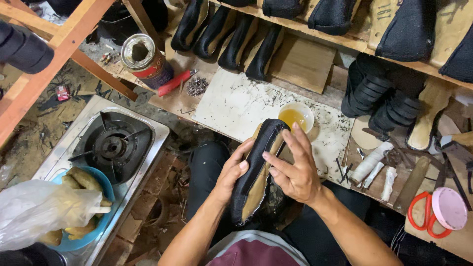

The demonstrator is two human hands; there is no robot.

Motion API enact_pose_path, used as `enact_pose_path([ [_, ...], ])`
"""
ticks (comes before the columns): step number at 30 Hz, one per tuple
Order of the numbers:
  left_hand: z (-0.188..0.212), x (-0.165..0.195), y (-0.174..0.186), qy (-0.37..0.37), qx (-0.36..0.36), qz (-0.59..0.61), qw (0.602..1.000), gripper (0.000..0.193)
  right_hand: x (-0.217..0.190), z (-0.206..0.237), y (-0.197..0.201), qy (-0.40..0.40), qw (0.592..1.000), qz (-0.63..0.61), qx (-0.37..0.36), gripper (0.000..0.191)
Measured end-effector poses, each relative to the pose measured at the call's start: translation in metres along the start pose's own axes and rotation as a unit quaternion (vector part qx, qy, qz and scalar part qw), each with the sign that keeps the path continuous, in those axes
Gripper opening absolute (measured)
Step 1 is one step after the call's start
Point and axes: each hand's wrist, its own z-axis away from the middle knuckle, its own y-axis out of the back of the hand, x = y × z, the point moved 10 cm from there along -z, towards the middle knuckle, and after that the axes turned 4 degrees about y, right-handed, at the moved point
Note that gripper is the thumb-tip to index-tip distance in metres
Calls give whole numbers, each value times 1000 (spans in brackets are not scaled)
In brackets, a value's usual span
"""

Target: The person applies a liquid adhesive to the sole of a black shoe using their fingers, then places the shoe on a wooden shelf. They repeat this process with a second shoe, applying the liquid to the sole and placing it on the shelf.

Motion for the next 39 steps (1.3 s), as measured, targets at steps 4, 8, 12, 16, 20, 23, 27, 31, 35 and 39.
enact_pose_path([
  [4,-2,-1,2,1,6,-28,1000,76,-1,-1,5,-2,999,31,19,28],
  [8,-6,0,9,2,32,-16,999,78,-16,-3,-3,47,998,35,-27,24],
  [12,5,-5,9,56,60,149,985,91,23,-6,0,-29,998,51,-23,21],
  [16,13,9,1,42,43,200,978,99,99,-5,-16,-189,956,157,-162,37],
  [20,13,19,0,27,57,147,987,100,112,-23,-29,-145,942,194,-233,69],
  [23,16,25,1,1,52,108,993,99,138,7,-40,-292,859,186,-377,53],
  [27,15,21,7,-3,46,98,994,97,117,-6,-6,-228,957,103,-149,39],
  [31,10,16,16,-25,81,13,996,90,87,7,2,-201,975,-55,-82,32],
  [35,5,12,10,-42,69,-36,996,87,9,11,-1,-109,988,-100,-44,41],
  [39,2,12,-2,-45,52,-30,997,88,-31,6,-6,6,998,-38,-48,44],
])
